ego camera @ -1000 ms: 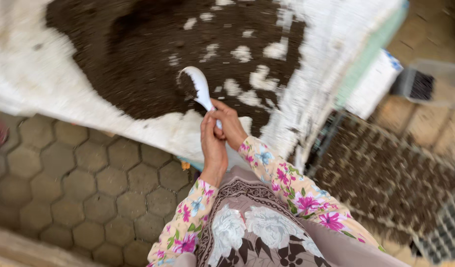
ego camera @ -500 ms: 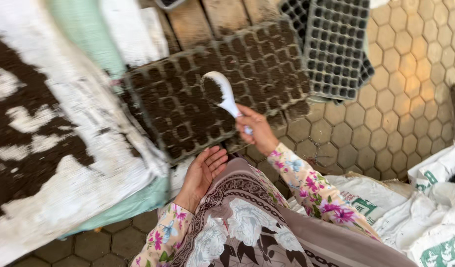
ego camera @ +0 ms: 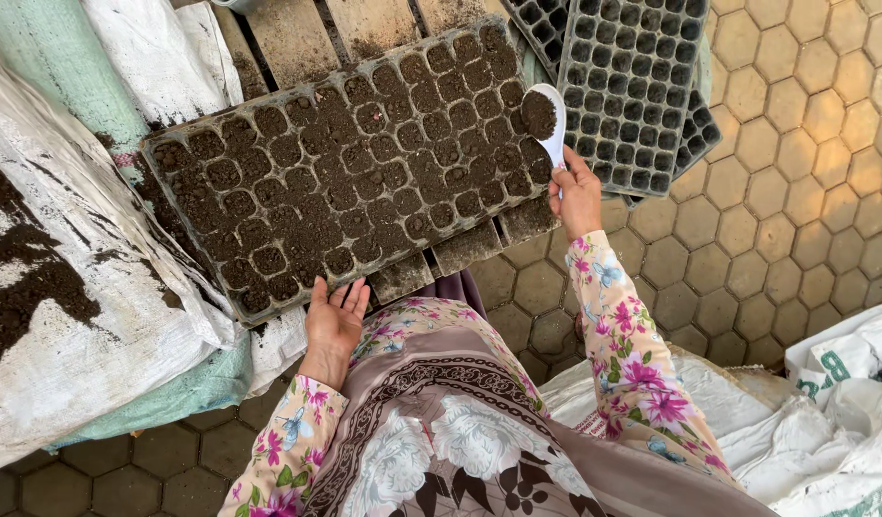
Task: The person fills seedling tray cells with soil using a white plastic spoon, then places individual seeds into each cell by hand. The person works over a wooden pallet outdoors, handling soil, a seedling tray, and a container of seeds.
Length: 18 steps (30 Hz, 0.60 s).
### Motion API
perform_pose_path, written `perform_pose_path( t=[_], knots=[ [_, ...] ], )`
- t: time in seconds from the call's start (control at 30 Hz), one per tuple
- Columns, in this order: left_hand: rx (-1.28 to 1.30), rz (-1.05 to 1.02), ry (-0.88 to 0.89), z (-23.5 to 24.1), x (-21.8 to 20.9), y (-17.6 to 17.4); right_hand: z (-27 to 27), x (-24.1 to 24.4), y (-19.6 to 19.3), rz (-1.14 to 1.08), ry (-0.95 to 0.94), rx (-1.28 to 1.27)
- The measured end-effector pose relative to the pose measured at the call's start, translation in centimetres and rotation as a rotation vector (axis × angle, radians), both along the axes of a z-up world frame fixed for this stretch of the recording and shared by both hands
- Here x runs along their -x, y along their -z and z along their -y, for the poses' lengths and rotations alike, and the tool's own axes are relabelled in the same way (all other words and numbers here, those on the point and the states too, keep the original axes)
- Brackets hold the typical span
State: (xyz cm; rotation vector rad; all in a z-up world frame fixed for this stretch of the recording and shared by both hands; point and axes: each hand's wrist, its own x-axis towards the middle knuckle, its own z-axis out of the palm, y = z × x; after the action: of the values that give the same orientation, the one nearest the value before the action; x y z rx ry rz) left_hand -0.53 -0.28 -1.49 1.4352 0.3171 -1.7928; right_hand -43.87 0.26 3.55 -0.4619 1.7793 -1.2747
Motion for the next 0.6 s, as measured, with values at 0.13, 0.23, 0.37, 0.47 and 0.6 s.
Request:
perform_pose_path(
  t=[0.13,0.23,0.37,0.47,0.6],
  knots=[
    [0.020,-0.004,-0.016,-0.3,-0.1,0.4,1.4,-0.1,0.1,-0.047,-0.019,0.034],
    [0.025,0.030,0.000,-0.6,-0.1,0.7,2.9,-0.2,0.2,-0.070,-0.039,0.029],
    [0.033,0.064,0.032,-0.6,-0.2,1.1,3.9,-0.6,0.4,-0.050,-0.083,0.078],
    [0.042,0.050,0.025,-0.5,-0.1,1.3,3.7,-1.3,0.1,-0.133,-0.168,-0.005],
    [0.047,0.038,0.022,-0.5,-0.1,1.6,3.5,-3.0,-0.9,-0.172,-0.162,0.006]
  ],
)
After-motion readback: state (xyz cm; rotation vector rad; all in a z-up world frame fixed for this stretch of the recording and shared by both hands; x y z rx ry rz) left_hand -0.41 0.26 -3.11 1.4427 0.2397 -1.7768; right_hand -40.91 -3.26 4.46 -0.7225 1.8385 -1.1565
